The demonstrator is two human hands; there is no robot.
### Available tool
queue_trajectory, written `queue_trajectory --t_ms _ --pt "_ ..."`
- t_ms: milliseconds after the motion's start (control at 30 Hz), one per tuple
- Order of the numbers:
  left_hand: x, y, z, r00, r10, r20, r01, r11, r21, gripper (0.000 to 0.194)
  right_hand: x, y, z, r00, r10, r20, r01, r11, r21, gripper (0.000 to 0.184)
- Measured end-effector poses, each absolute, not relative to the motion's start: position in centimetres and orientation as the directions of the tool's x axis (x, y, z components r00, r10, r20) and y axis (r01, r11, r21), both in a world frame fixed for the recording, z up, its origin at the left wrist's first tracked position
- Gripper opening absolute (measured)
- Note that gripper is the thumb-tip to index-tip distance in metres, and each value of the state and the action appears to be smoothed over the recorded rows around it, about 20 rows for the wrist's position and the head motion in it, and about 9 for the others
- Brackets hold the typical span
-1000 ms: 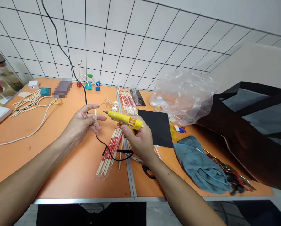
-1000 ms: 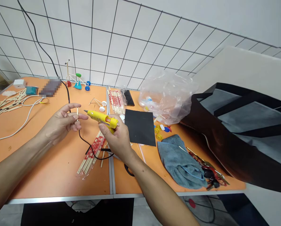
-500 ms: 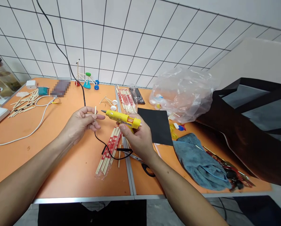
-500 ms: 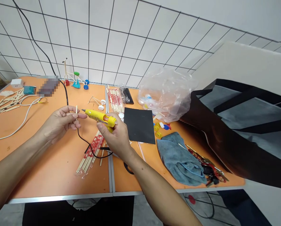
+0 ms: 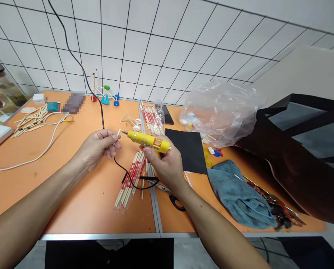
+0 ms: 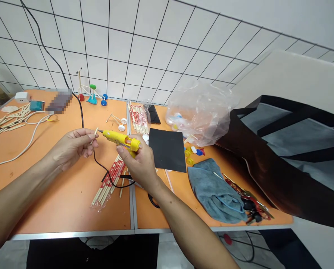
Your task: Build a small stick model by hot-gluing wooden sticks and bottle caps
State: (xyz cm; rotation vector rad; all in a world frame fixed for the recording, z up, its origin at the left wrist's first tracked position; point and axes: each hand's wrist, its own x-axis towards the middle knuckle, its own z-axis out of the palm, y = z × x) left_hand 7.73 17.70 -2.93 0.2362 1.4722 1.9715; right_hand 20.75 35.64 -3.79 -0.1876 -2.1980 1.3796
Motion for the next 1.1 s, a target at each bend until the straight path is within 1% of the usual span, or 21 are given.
queue_trajectory --t_ms 500,667,900,1100 --pt "7.72 17.76 -3.23 -0.76 0.622 -0.187 -0.357 -0.158 0.921 0.033 20.7 35.8 -4.05 -0.843 0.395 0.365 -0.143 0.489 -0.861 0.028" --pt "7.74 17.77 -3.31 -0.763 0.619 -0.185 -0.354 -0.162 0.921 0.034 20.78 35.66 -3.95 -0.845 0.388 0.369 -0.15 0.491 -0.858 0.026" --pt "7.71 17.7 -3.42 -0.755 0.631 -0.18 -0.354 -0.161 0.921 0.032 20.88 35.68 -3.92 -0.84 0.399 0.367 -0.132 0.506 -0.852 0.027" --pt "7.74 17.67 -3.5 -0.753 0.634 -0.173 -0.35 -0.165 0.922 0.035 20.74 35.86 -4.17 -0.841 0.4 0.364 -0.127 0.508 -0.852 0.028"
